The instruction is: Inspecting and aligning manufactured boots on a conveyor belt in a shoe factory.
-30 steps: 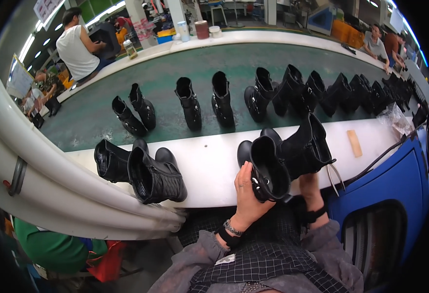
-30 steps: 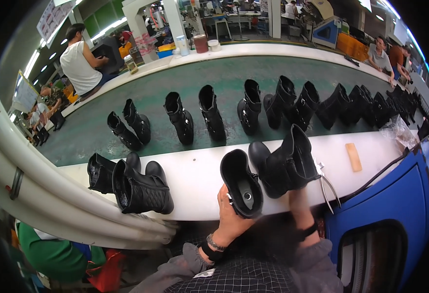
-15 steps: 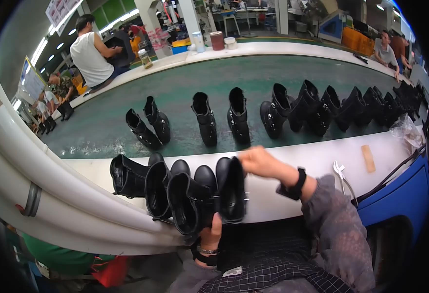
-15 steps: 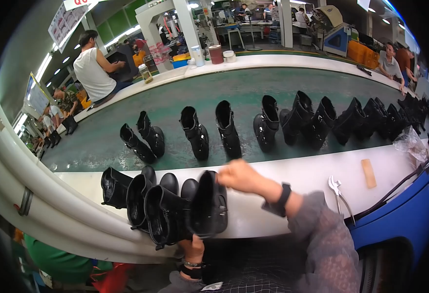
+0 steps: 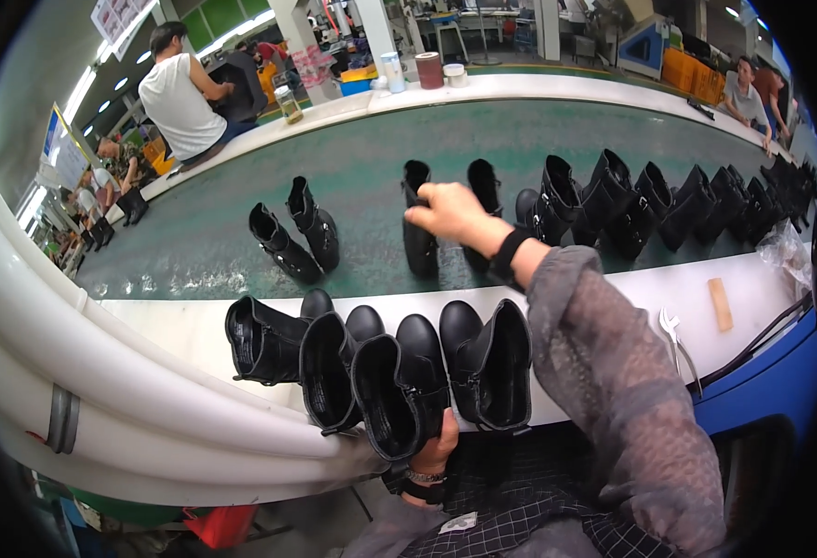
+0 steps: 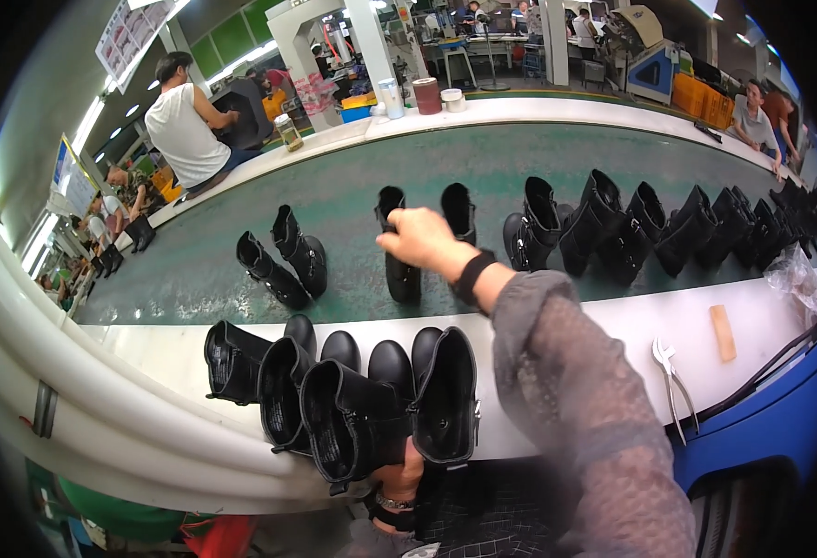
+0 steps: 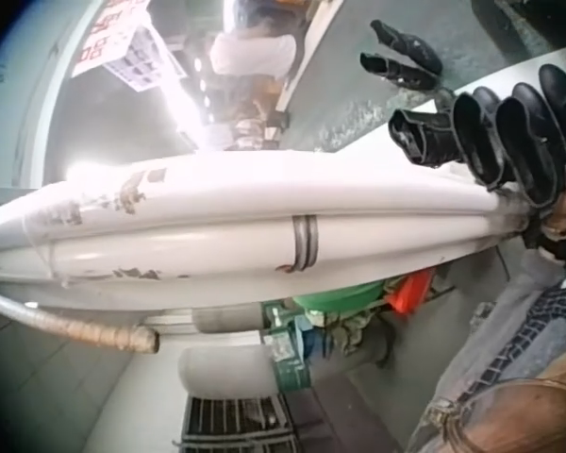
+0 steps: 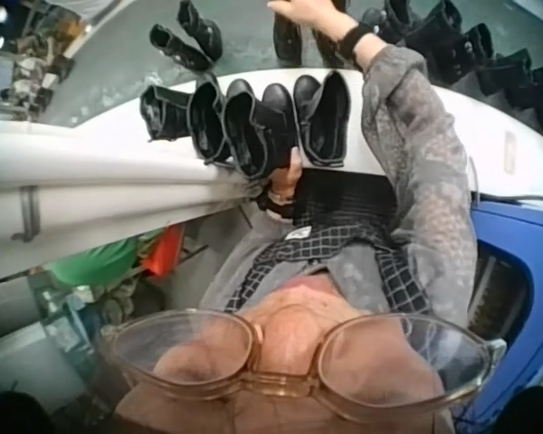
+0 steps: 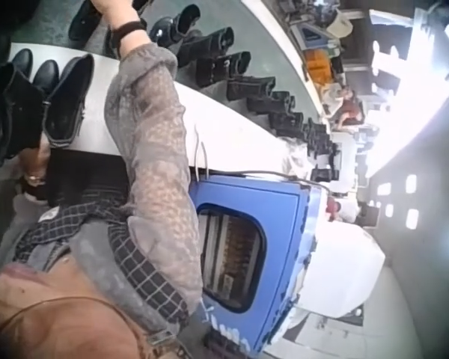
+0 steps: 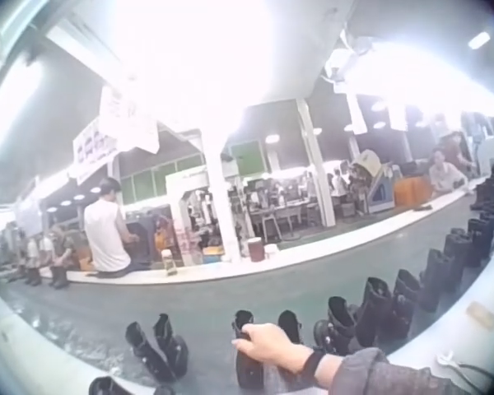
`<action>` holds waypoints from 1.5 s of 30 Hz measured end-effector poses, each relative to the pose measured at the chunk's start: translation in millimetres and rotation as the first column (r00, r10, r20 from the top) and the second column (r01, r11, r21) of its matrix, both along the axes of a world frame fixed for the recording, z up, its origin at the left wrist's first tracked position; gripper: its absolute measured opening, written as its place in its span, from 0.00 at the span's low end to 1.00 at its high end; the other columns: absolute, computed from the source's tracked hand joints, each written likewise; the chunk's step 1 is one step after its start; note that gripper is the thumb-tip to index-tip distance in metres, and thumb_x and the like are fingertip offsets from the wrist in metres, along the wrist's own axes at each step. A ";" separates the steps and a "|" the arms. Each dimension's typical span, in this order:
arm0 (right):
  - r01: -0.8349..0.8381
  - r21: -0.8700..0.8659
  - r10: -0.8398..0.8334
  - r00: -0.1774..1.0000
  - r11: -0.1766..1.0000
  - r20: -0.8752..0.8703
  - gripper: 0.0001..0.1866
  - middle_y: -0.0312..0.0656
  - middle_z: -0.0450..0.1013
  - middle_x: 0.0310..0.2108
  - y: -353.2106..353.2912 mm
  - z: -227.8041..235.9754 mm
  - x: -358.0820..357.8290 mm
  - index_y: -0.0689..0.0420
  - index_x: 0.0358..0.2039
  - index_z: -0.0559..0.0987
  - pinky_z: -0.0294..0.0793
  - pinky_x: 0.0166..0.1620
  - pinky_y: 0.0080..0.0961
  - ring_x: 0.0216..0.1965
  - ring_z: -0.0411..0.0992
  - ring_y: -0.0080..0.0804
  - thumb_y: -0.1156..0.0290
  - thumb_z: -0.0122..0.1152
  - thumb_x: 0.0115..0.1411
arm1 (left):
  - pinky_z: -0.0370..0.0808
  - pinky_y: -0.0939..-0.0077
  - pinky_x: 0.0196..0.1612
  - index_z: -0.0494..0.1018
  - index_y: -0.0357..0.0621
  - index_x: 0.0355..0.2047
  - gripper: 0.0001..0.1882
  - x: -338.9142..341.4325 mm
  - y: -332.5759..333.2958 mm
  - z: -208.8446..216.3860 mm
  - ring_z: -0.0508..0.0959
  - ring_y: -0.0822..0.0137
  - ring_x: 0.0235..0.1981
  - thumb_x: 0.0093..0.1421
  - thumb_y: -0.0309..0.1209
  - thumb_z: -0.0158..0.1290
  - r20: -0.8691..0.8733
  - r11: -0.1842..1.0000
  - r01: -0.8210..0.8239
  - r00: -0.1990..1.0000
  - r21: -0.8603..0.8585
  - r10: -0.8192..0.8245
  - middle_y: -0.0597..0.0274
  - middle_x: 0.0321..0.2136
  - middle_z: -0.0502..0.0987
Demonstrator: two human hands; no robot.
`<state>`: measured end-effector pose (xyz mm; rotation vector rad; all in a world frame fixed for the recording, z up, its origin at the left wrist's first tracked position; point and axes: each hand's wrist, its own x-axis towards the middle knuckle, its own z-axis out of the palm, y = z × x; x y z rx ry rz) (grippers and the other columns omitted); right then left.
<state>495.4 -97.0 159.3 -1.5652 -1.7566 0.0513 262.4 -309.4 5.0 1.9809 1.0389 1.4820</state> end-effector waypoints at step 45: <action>0.641 0.509 -0.495 0.767 0.574 -0.408 0.09 0.29 0.59 0.16 -404.6 -45.9 160.8 0.59 0.20 0.66 0.53 0.24 0.19 0.20 0.55 0.16 0.76 0.52 0.57 | 0.68 0.65 0.56 0.71 0.30 0.50 0.22 26.2 4.4 6.1 0.76 0.53 0.50 0.53 0.24 0.53 0.119 0.976 -0.127 0.987 0.178 0.107 0.50 0.48 0.76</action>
